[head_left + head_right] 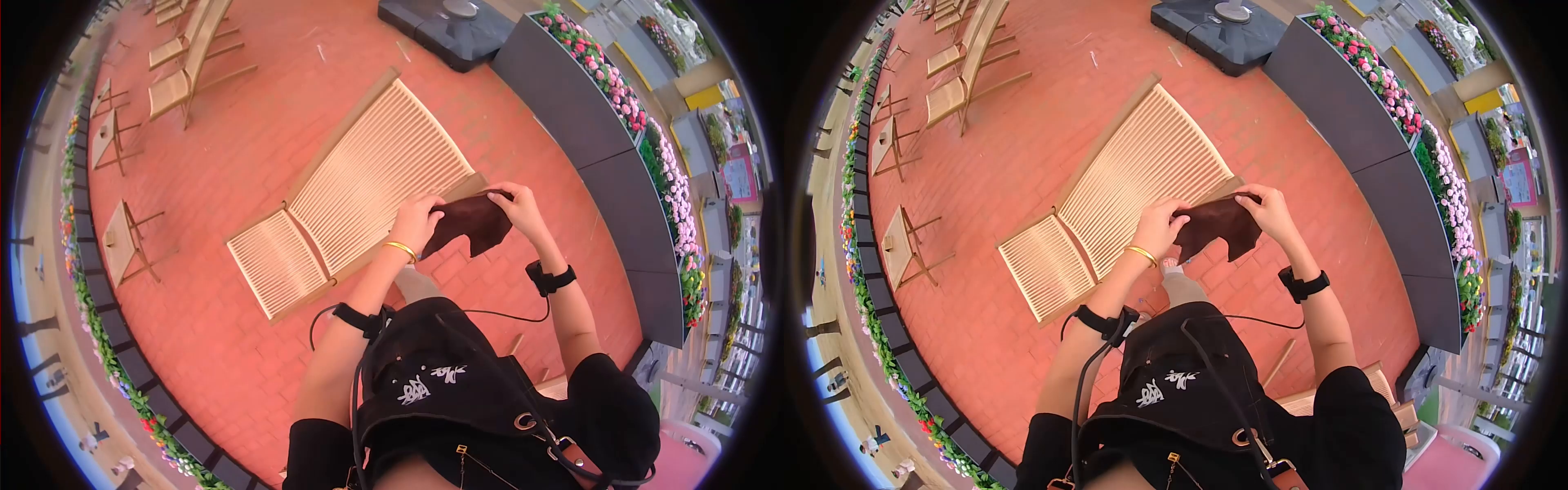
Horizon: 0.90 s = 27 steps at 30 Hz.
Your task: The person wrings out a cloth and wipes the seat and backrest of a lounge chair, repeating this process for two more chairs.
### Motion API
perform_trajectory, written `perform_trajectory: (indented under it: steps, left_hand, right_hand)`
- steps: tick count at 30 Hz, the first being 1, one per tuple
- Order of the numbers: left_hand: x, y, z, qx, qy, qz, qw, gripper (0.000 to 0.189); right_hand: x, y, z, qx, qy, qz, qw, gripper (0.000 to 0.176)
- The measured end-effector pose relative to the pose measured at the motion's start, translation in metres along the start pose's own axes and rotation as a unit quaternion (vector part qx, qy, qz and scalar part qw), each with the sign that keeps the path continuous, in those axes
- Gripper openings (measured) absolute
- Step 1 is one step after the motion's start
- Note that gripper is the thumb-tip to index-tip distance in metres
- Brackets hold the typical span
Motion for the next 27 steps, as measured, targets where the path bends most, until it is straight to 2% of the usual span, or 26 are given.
perform_trajectory:
  steps: [1,2,3,4,6,7,8,10,11,13,14,16,17,19,22,23,25,27]
  left_hand:
    - [0.025,0.009,-0.005,-0.006,0.005,0.004,1.0,0.03]
    - [0.048,0.009,0.01,0.037,-0.1,-0.041,0.993,0.029]
    - [0.054,0.013,0.02,0.08,-0.203,-0.082,0.972,0.028]
    - [0.06,0.026,0.014,0.072,-0.201,-0.072,0.974,0.028]
    - [0.063,0.073,0.022,0.105,-0.247,0.04,0.962,0.026]
    - [0.057,0.103,0.017,0.087,-0.243,0.074,0.963,0.027]
    - [0.044,0.135,0.014,0.071,-0.238,0.107,0.963,0.029]
    - [-0.001,0.204,0.01,0.04,-0.227,0.219,0.948,0.03]
    - [-0.028,0.235,0.015,0.034,-0.22,0.28,0.934,0.031]
    - [-0.086,0.298,0.03,0.018,-0.219,0.412,0.884,0.036]
    - [-0.121,0.334,0.032,0.006,-0.221,0.484,0.846,0.039]
    - [-0.197,0.424,0.022,-0.043,-0.28,0.539,0.793,0.044]
    - [-0.215,0.432,0.013,-0.046,-0.264,0.546,0.793,0.044]
    - [-0.233,0.443,0.013,-0.094,-0.277,0.612,0.735,0.045]
    - [-0.248,0.458,-0.005,-0.137,-0.283,0.601,0.735,0.045]
    - [-0.273,0.474,-0.024,-0.15,-0.274,0.621,0.719,0.045]
    - [-0.292,0.494,-0.011,-0.059,-0.262,0.599,0.754,0.045]
    - [-0.334,0.53,-0.012,-0.087,-0.27,0.608,0.742,0.045]
  right_hand:
    - [0.022,-0.008,0.003,-0.029,0.005,-0.006,1.0,0.025]
    - [0.041,-0.017,0.001,-0.035,0.008,-0.015,0.999,0.025]
    - [0.056,-0.015,0.007,-0.201,-0.083,0.062,0.974,0.036]
    - [0.064,-0.006,0.006,-0.36,-0.167,0.145,0.906,0.047]
    - [0.074,-0.029,-0.031,-0.41,-0.14,0.164,0.886,0.054]
    - [0.075,-0.04,-0.052,-0.45,-0.124,0.185,0.865,0.06]
    - [0.073,-0.055,-0.067,-0.454,-0.114,0.182,0.865,0.06]
    - [0.059,-0.09,-0.11,-0.527,-0.016,0.203,0.825,0.059]
    - [0.059,-0.097,-0.115,-0.529,-0.005,0.2,0.825,0.059]
    - [0.067,-0.113,-0.119,-0.593,-0.013,0.171,0.786,0.062]
    - [0.067,-0.116,-0.127,-0.604,-0.018,0.172,0.778,0.064]
    - [0.059,-0.127,-0.157,-0.602,0.023,0.168,0.78,0.064]
    - [0.045,-0.14,-0.179,-0.598,0.059,0.173,0.781,0.065]
    - [0.028,-0.158,-0.236,-0.587,0.131,0.189,0.776,0.067]
    - [-0.009,-0.192,-0.327,-0.547,0.19,0.184,0.795,0.067]
    - [-0.036,-0.206,-0.389,-0.55,0.204,0.222,0.779,0.067]
    - [-0.064,-0.231,-0.454,-0.482,0.268,0.188,0.813,0.068]
    - [-0.089,-0.246,-0.515,-0.459,0.294,0.204,0.813,0.065]
Point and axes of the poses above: each hand's wrist, its own x-axis towards the middle knuckle, its own z-axis out of the back of the hand, y = z × x, the point moved 10 cm from there along x, towards the middle knuckle, and after that the axes turned 8 degrees about -y, right-handed, at the moved point
